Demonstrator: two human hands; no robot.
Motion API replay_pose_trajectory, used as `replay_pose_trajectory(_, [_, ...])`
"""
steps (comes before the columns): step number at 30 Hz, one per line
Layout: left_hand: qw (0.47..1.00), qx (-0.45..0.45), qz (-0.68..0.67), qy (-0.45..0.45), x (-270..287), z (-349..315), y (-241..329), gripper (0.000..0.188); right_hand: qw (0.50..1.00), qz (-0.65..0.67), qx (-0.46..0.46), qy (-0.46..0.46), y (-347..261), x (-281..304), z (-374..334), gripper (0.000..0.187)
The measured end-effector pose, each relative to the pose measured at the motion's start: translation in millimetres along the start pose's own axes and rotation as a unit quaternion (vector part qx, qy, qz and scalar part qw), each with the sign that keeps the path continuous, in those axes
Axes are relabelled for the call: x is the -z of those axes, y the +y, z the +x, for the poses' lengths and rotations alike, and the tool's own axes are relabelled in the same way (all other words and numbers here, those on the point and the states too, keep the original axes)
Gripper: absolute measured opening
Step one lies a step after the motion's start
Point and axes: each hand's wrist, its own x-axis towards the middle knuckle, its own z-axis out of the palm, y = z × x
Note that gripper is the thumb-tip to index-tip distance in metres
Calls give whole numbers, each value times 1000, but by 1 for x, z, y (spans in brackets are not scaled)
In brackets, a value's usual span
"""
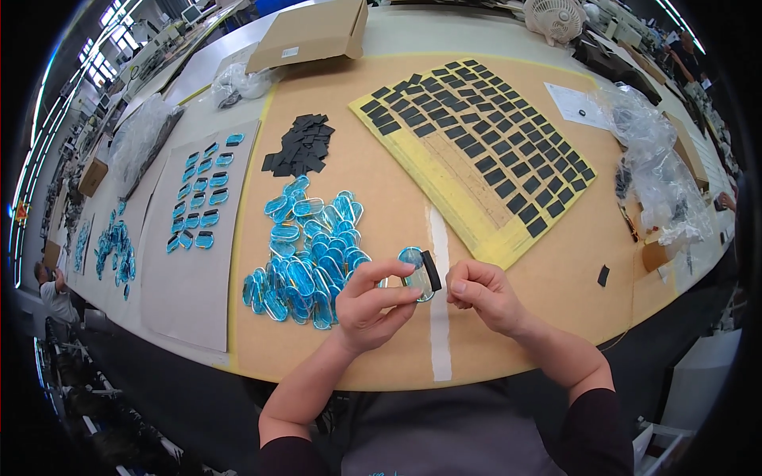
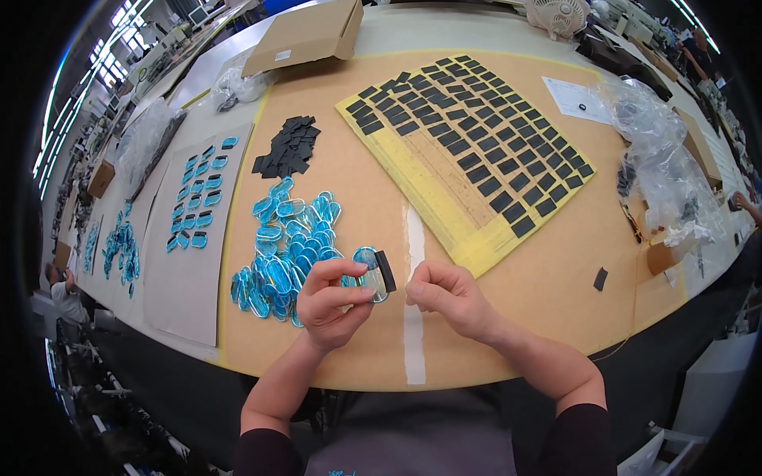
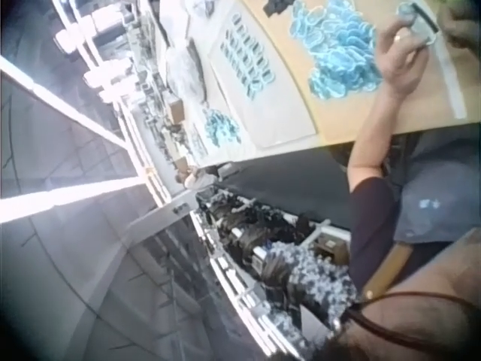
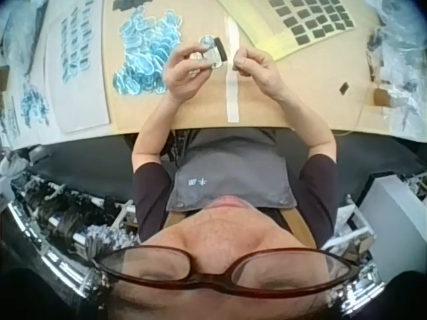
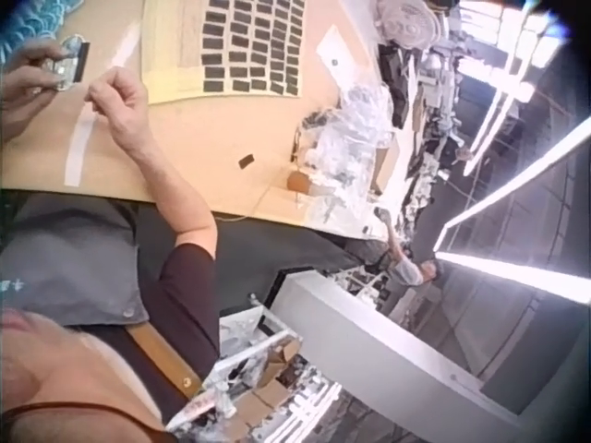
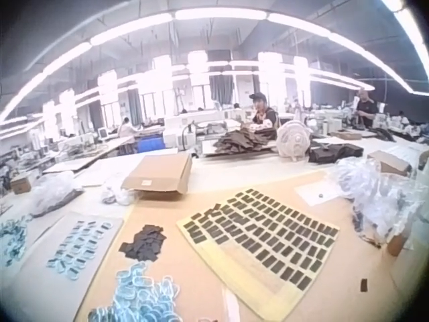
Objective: Assembling small metal or plastic tags by attaching adhesive black backing pieces.
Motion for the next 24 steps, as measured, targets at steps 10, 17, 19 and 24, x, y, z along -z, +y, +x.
replay_pose_trajectory(10, [999,30,-33,-8,-4,-4,5,36,985,-54,144,77,12,-11,2,16])
replay_pose_trajectory(17, [919,250,-305,-3,-15,-6,11,10,958,-240,153,23,2,1,3,15])
replay_pose_trajectory(19, [839,380,-389,22,-13,-3,11,6,998,-21,41,30,6,-2,3,15])
replay_pose_trajectory(24, [777,468,-418,54,-12,2,9,8,1000,-4,-15,10,11,4,5,20])
